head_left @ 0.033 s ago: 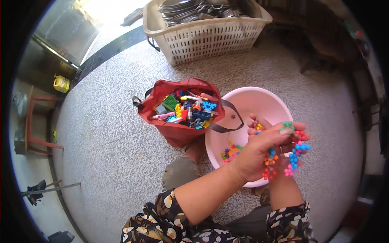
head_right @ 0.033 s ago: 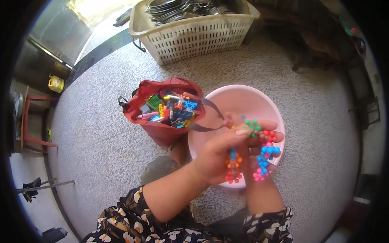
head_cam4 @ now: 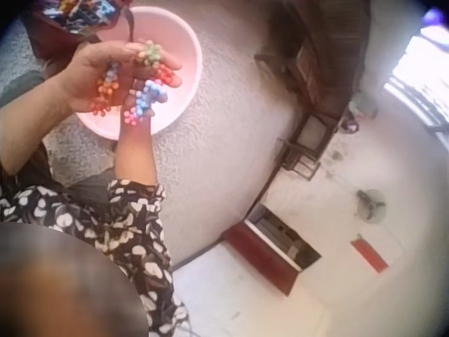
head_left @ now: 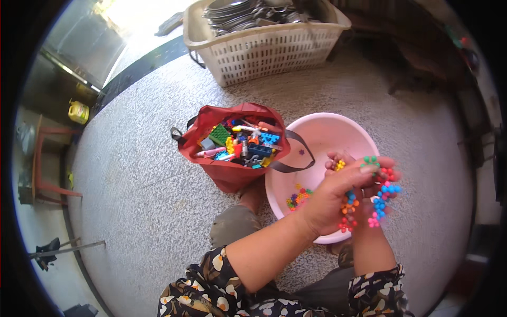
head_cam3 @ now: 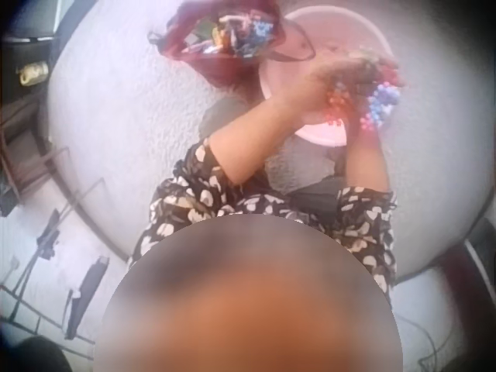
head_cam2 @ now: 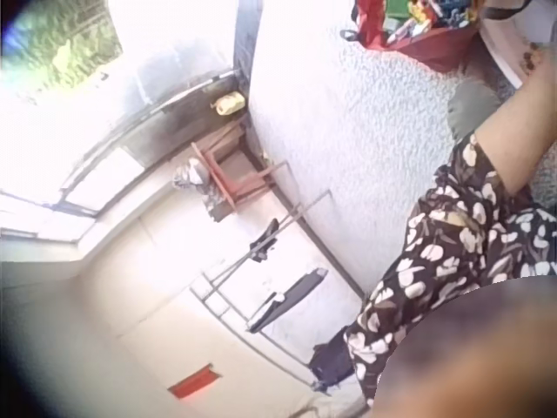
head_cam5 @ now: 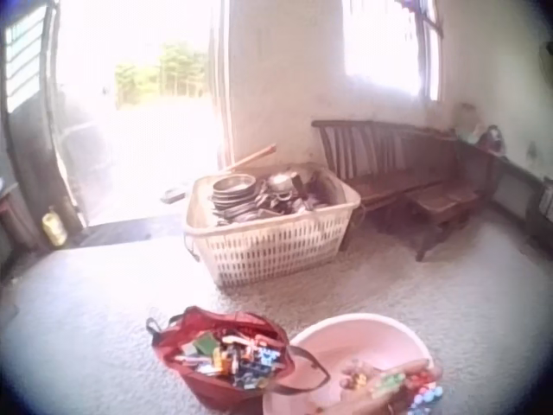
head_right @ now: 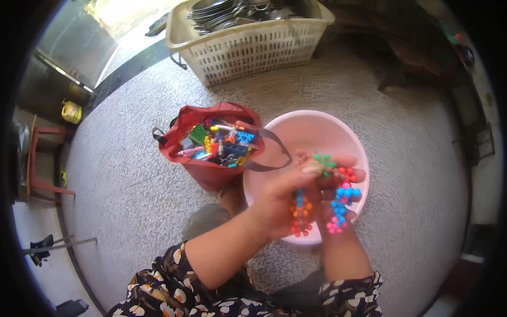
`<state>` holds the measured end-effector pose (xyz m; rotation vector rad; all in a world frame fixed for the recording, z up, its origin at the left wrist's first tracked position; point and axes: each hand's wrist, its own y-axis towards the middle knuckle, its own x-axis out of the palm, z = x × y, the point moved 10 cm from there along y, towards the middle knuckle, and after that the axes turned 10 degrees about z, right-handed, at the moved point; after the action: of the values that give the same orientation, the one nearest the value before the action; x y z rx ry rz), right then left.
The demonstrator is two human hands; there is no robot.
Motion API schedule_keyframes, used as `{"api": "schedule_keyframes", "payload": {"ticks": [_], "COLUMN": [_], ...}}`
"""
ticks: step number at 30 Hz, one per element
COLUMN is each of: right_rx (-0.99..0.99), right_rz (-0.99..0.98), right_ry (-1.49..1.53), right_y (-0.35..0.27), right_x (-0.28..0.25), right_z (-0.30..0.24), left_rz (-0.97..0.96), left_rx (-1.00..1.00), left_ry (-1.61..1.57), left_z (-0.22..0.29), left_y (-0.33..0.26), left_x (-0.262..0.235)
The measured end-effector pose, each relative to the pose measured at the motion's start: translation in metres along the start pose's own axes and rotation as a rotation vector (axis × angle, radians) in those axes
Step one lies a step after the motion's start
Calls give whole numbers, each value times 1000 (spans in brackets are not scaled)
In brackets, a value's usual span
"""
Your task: The recorder is assembling colorful plastic ball-and-socket toy pieces together by hand.
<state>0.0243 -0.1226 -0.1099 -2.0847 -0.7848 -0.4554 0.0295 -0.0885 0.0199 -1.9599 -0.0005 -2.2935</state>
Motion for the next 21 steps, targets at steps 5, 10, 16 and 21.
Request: {"api": "schedule_keyframes", "payload": {"ticks": [5,10,16,21], "right_rx": [-171,-110,-163,-362], "right_rz": [-44,96,43,216], "right_ry": [-78,217,327,109], "right_y": [-46,-67,-91,-126], "right_x": [-10,-62,-62,-70], "right_z": [-39,-60,-89,-109], "left_rz": [9,27,-139,-85], "left_rx": [54,11,-56,-101], "left_ry": [-32,33,5,50], "left_z": [6,-14,-37,-55], "left_y": [-5,8,12,12], "left_x": [-8,-7,3,-1]}}
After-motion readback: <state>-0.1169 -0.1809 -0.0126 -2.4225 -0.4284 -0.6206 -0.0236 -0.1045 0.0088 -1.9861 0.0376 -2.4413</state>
